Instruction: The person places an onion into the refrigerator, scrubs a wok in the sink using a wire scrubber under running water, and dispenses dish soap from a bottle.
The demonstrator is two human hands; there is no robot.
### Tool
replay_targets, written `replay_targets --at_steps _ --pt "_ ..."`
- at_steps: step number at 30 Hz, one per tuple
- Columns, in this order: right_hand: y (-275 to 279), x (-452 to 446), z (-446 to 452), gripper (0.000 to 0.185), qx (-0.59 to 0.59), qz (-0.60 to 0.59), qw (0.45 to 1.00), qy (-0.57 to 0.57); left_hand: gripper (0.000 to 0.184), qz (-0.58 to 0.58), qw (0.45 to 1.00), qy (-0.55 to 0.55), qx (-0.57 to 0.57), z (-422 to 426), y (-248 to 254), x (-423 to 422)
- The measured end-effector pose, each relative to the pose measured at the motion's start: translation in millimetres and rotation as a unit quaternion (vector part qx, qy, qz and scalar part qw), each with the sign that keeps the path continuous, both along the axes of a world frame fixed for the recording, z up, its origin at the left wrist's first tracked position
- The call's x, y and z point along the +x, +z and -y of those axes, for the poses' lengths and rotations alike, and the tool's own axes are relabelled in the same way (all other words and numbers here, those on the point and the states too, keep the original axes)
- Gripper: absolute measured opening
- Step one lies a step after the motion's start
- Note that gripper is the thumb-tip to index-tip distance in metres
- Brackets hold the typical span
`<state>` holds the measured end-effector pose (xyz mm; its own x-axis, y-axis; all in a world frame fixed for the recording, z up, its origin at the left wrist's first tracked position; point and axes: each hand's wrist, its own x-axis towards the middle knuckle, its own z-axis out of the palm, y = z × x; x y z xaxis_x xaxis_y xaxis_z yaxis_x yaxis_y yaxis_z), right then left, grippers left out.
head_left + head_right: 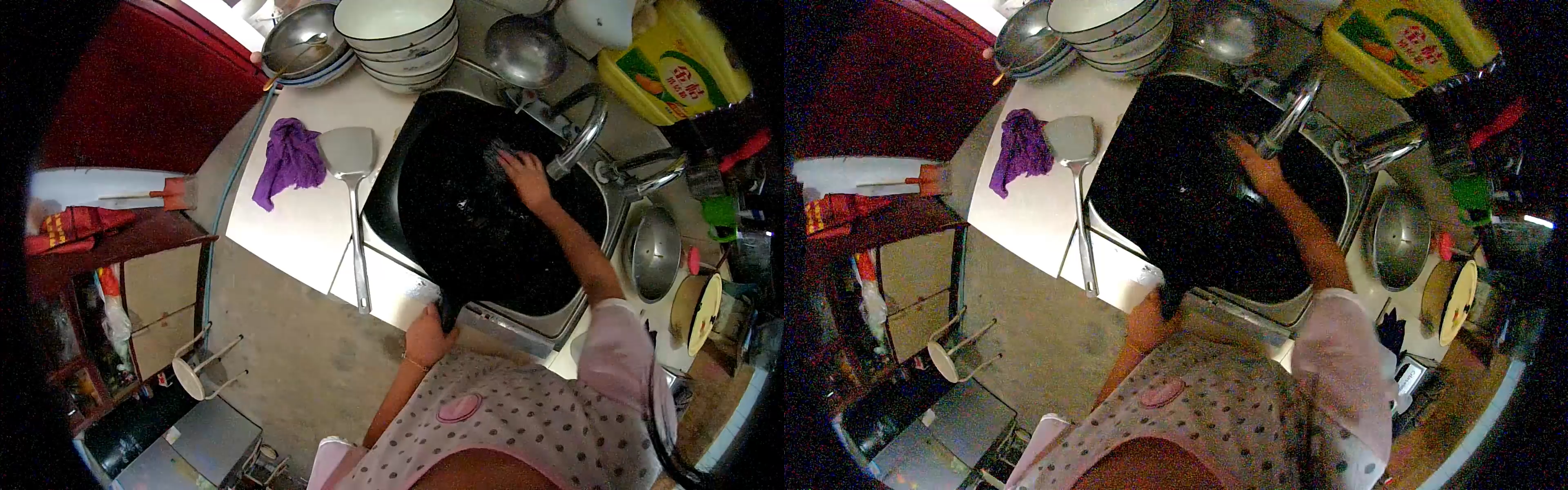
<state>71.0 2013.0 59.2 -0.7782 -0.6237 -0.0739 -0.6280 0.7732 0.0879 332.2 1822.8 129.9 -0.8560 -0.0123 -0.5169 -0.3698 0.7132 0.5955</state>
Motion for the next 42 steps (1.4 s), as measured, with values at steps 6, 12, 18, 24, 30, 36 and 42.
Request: replay_targets --at_steps 6,12,18,24,30,36,42 --pt "-5 103 89 0.043 -0.377 0.15 0.912 0.057 0.048 0.048 0.999 0.002 -0.001 4 -11 1" --pt "5 18 5 0.043 -0.039 0.111 0.99 -0.072 0.05 0.051 0.999 -0.001 0.004 0 1 -5" --pt "-50 73 94 0.042 -0.408 0.083 0.908 -0.041 0.049 0.007 1.0 -0.004 -0.002 0 -1 -1" --pt "-43 77 49 0.039 -0.371 0.177 0.906 0.104 0.053 0.037 0.999 -0.008 0.013 0 -7 -1" --pt "-30 13 32 0.033 -0.345 -0.135 0.914 -0.163 0.052 -0.011 0.999 -0.03 -0.014 -1 -11 4" --pt "26 146 106 0.04 -0.43 0.289 0.846 -0.129 0.049 0.033 0.999 -0.028 -0.004 1 -11 0" --pt "-102 47 -83 0.027 -0.207 0.147 0.964 -0.082 0.044 -0.013 1.0 -0.01 0.017 1 -13 1"
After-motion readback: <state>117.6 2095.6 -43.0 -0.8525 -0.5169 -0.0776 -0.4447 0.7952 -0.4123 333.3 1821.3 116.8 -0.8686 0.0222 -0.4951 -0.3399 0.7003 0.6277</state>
